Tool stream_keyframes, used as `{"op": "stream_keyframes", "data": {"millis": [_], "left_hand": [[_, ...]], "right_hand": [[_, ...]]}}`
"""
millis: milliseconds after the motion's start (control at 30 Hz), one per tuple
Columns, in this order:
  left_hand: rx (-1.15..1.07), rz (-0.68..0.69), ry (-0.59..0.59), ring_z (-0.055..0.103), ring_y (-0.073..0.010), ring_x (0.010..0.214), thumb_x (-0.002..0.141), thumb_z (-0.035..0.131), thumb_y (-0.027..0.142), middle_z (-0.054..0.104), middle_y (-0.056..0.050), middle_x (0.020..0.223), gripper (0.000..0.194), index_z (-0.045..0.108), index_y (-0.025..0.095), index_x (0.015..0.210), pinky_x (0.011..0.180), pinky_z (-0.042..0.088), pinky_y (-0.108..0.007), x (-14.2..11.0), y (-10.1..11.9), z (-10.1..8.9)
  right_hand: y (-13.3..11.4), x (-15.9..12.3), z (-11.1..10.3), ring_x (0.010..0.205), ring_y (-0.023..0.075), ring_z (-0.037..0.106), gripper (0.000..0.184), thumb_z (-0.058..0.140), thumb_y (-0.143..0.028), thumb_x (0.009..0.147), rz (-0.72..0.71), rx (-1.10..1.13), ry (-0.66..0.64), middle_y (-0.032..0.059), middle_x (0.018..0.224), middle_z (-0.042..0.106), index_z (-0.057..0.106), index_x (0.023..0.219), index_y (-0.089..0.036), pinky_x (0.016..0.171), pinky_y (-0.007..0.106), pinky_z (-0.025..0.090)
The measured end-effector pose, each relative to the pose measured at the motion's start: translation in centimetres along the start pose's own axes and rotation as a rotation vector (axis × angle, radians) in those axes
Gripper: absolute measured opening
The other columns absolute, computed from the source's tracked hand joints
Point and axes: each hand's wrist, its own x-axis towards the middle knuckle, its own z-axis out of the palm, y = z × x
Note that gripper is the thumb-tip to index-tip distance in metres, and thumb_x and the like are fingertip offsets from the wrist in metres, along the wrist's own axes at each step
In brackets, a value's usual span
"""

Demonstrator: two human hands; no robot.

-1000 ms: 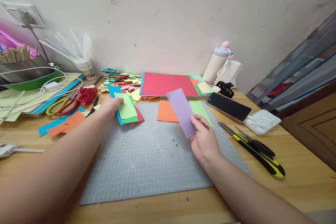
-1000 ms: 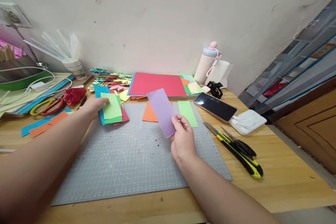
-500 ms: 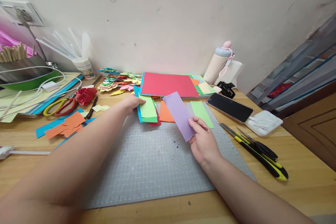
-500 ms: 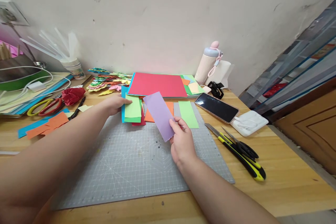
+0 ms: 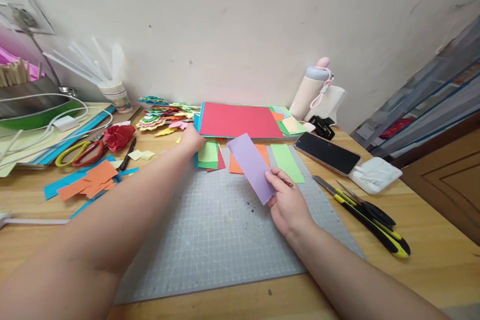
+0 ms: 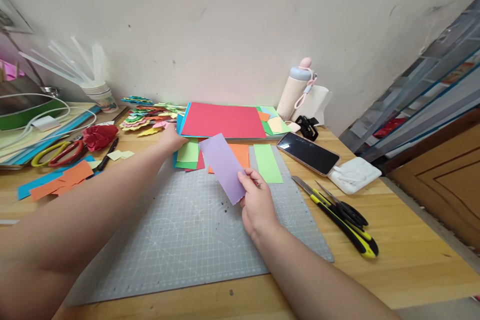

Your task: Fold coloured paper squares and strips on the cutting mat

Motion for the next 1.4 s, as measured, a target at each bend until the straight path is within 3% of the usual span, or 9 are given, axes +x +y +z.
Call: {"op": "stream_keyframes", "data": {"millis": [167,267,367,533,733,1033,1233,1333,1400], "left_hand": [[-0.014,0.069,0.087,0.036,-0.0334,0.129,0.077,0.065,0.015,0.045,-0.016,0.133,0.052,0.047,0.016,0.126,0.103,0.034,-0.046,-2.1,0.6,-0.9],[-0.069,0.131,0.056,0.036,-0.0280,0.130,0.080,0.057,0.019,0.040,-0.013,0.139,0.050,0.045,0.018,0.129,0.105,0.033,-0.040,-5.1,0.9,-2.6],[-0.148,0.144,-0.143,0.061,-0.0211,0.094,0.086,0.045,0.037,0.064,-0.007,0.107,0.035,0.056,0.021,0.116,0.078,0.050,-0.032,-9.7,0.7,-4.9],[-0.300,-0.018,-0.619,0.055,-0.0130,0.057,0.073,0.061,0.042,0.061,0.002,0.065,0.023,0.063,0.020,0.081,0.050,0.038,-0.022,-17.2,-1.4,-8.1],[-0.204,-0.204,-0.553,0.042,-0.0097,0.040,0.078,0.052,0.053,0.049,0.005,0.042,0.039,0.046,0.020,0.057,0.044,0.028,-0.021,-20.0,-4.4,-8.8],[-0.236,-0.195,-0.550,0.039,-0.0083,0.037,0.076,0.056,0.049,0.056,0.004,0.046,0.030,0.049,0.020,0.067,0.041,0.027,-0.019,-18.8,-5.2,-8.6],[-0.196,-0.174,-0.521,0.042,-0.0090,0.039,0.081,0.051,0.046,0.059,0.003,0.047,0.031,0.052,0.020,0.064,0.043,0.032,-0.020,-18.7,-5.6,-9.2],[-0.195,-0.157,-0.428,0.045,-0.0104,0.039,0.082,0.051,0.046,0.058,0.003,0.046,0.029,0.057,0.020,0.069,0.042,0.034,-0.021,-18.3,-5.8,-9.3],[-0.188,-0.062,-0.232,0.049,-0.0117,0.042,0.084,0.052,0.044,0.058,0.004,0.050,0.025,0.060,0.022,0.076,0.044,0.038,-0.023,-18.2,-5.9,-9.7]], "right_hand": [[-0.3,-0.5,0.1,0.064,0.0125,0.052,0.025,0.077,-0.037,0.064,-0.020,-0.139,-0.122,-0.0017,0.073,0.061,0.065,0.077,-0.020,0.054,0.023,0.039],[-0.5,-0.9,0.0,0.073,0.0156,0.056,0.019,0.070,-0.036,0.072,-0.138,-0.365,-0.258,0.0004,0.080,0.065,0.068,0.081,-0.020,0.065,0.026,0.041],[-0.6,-1.4,0.0,0.081,0.0186,0.058,0.018,0.062,-0.036,0.080,-0.267,-0.630,-0.389,0.0020,0.088,0.067,0.068,0.089,-0.021,0.071,0.029,0.042],[-0.3,-2.8,0.1,0.066,0.0165,0.055,0.019,0.060,-0.036,0.080,-0.154,-0.753,-0.558,0.0002,0.076,0.064,0.066,0.094,-0.023,0.059,0.027,0.041],[0.3,-3.7,0.3,0.056,0.0116,0.045,0.013,0.067,-0.032,0.075,-0.137,-0.870,-0.620,-0.0043,0.063,0.051,0.060,0.080,-0.022,0.052,0.024,0.035],[-0.1,-2.8,0.7,0.053,0.0105,0.043,0.015,0.071,-0.034,0.071,-0.202,-0.825,-0.588,-0.0050,0.058,0.051,0.064,0.074,-0.021,0.051,0.023,0.033],[-0.4,-2.2,0.1,0.056,0.0117,0.047,0.020,0.069,-0.033,0.073,-0.137,-0.804,-0.616,-0.0036,0.065,0.055,0.068,0.091,-0.023,0.051,0.023,0.035],[-0.9,-1.6,-0.2,0.058,0.0134,0.048,0.021,0.069,-0.035,0.072,-0.180,-0.817,-0.557,-0.0022,0.066,0.057,0.070,0.090,-0.024,0.053,0.024,0.037],[-1.3,-1.0,-0.4,0.060,0.0154,0.050,0.021,0.069,-0.036,0.071,-0.240,-0.856,-0.487,-0.0009,0.068,0.060,0.070,0.089,-0.023,0.055,0.026,0.039]]}}
